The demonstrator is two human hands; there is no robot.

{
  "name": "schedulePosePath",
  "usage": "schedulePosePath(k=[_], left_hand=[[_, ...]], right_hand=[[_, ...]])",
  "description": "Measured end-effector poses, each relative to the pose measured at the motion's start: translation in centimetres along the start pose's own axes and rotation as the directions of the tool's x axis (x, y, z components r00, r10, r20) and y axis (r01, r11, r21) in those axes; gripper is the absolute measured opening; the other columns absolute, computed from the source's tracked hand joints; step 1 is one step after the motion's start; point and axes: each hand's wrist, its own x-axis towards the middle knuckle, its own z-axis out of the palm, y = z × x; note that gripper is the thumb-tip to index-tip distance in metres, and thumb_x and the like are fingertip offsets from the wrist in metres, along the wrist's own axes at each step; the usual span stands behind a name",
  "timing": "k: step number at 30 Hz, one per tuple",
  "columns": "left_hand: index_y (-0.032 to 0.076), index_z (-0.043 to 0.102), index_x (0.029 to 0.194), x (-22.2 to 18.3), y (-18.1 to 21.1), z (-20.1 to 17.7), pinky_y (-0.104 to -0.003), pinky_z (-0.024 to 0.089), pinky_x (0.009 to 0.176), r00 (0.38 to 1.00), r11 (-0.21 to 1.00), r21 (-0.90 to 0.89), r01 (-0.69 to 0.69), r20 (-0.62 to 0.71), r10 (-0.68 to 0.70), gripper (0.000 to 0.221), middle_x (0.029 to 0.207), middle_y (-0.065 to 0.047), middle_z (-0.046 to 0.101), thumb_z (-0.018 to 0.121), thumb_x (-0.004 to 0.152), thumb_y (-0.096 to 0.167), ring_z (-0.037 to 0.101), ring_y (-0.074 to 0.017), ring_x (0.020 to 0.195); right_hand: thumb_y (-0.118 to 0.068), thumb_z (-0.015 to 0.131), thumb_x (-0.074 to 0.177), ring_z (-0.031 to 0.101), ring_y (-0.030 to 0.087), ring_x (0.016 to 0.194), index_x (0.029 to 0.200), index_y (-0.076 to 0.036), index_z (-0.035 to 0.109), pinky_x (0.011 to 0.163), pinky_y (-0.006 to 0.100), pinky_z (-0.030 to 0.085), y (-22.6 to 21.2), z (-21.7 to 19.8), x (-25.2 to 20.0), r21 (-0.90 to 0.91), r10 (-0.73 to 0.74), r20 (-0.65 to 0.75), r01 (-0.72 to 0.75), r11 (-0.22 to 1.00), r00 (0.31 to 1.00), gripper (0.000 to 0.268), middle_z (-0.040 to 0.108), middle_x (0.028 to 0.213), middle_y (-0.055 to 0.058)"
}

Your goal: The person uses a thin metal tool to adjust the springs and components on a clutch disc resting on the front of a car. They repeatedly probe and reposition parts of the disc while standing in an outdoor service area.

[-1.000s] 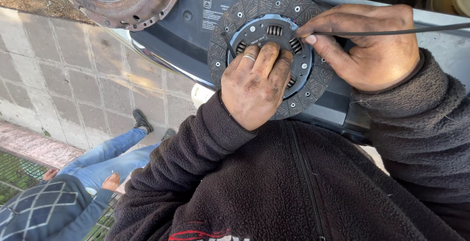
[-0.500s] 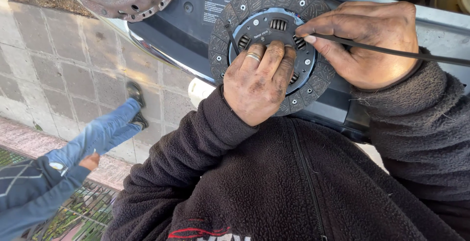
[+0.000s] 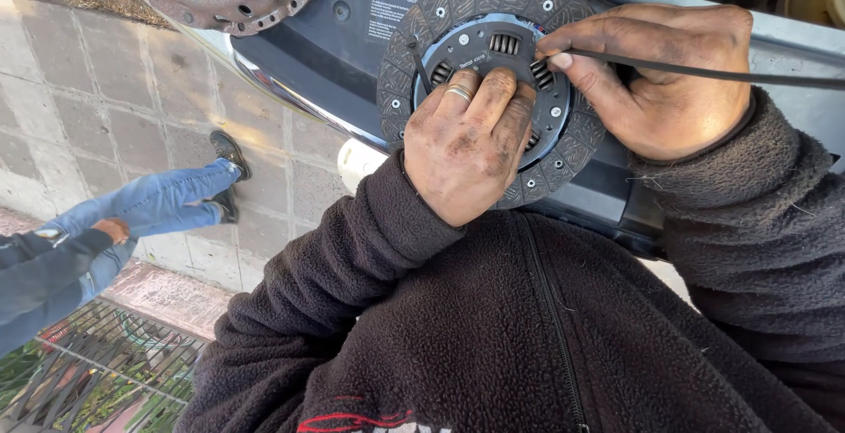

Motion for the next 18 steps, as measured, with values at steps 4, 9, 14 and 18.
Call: schedulePosePath(k=[4, 9, 14, 18], left_hand=[[0.002, 0.069, 0.119, 0.3, 0.0, -0.1, -0.037, 0.054, 0.09, 1.0, 1.0, -0.017, 0.007, -0.009, -0.007, 0.03, 0.116, -0.009, 0.059, 0.074, 0.093, 0.015, 0.06, -0.027, 0.104], [0.003, 0.07, 0.112, 0.7, -0.1, 0.0, -0.037, 0.054, 0.086, 0.995, 0.991, -0.113, 0.075, -0.051, -0.081, 0.02, 0.113, -0.009, 0.06, 0.075, 0.095, 0.012, 0.062, -0.0262, 0.098], [0.002, 0.069, 0.107, 1.3, 0.1, -0.5, -0.039, 0.054, 0.085, 0.992, 0.987, -0.121, 0.106, -0.049, -0.113, 0.014, 0.11, -0.011, 0.059, 0.073, 0.098, 0.012, 0.062, -0.028, 0.095], [0.002, 0.067, 0.102, 1.6, 0.3, -0.8, -0.041, 0.053, 0.081, 0.992, 0.989, -0.088, 0.122, -0.015, -0.124, 0.014, 0.106, -0.013, 0.058, 0.073, 0.098, 0.014, 0.061, -0.0303, 0.091]], right_hand=[[0.012, 0.073, 0.099, 0.076, 0.026, 0.099, 0.112, 0.008, 0.073, 0.086, 0.031, 0.061, -0.4, -0.1, 0.4, 0.002, 0.003, 0.001, -0.003, 1.0, 1.0, 0.015, 0.074, 0.102, 0.019], [0.011, 0.071, 0.101, 0.076, 0.023, 0.095, 0.114, 0.004, 0.074, 0.084, 0.028, 0.06, -0.6, -0.1, 0.2, -0.007, 0.046, -0.002, -0.046, 0.999, 0.999, 0.014, 0.075, 0.103, 0.016], [0.007, 0.072, 0.099, 0.075, 0.024, 0.096, 0.111, 0.002, 0.075, 0.085, 0.032, 0.06, -1.2, -0.3, 0.6, -0.029, 0.095, 0.015, -0.094, 0.995, 0.995, 0.014, 0.075, 0.101, 0.016], [0.003, 0.074, 0.098, 0.075, 0.025, 0.094, 0.114, 0.001, 0.075, 0.083, 0.033, 0.06, -1.4, -0.5, 1.1, -0.024, 0.138, 0.025, -0.138, 0.99, 0.99, 0.016, 0.075, 0.104, 0.016]])
